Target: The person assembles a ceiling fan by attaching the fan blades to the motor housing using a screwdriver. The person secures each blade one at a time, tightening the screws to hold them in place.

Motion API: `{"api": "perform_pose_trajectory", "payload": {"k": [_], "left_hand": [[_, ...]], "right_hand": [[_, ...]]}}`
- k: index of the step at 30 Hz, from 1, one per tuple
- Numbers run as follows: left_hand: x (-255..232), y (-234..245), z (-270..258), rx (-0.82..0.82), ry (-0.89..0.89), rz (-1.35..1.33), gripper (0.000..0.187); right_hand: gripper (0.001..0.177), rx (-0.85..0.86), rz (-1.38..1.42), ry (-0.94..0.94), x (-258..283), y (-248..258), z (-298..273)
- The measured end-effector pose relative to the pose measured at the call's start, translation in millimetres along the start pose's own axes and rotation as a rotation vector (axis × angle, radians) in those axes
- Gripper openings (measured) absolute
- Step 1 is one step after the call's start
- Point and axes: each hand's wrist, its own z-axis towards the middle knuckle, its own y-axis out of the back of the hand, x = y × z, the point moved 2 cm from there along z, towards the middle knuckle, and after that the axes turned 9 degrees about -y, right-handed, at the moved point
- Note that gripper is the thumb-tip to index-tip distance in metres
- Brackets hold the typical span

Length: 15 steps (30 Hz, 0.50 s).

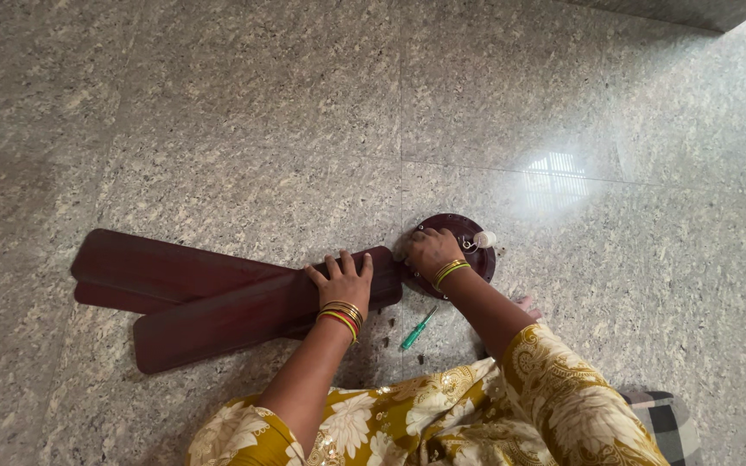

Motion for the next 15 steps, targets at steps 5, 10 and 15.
{"api": "perform_pose_trajectory", "payload": {"k": [5, 10, 15], "left_hand": [[1, -3, 2, -0.015, 0.004, -0.005, 0.065], [0, 1, 0, 0.008, 0.007, 0.009, 0.066], [0, 7, -4, 0.07, -0.012, 0.002, 0.074]], "right_hand": [[0.028, -0.138, -0.008, 0.047, 0, -8, -1], [0.029, -0.214, -0.064, 0.089, 1, -17, -4], [0.031, -0.191, 0.002, 0.061, 6, -14, -3]]}}
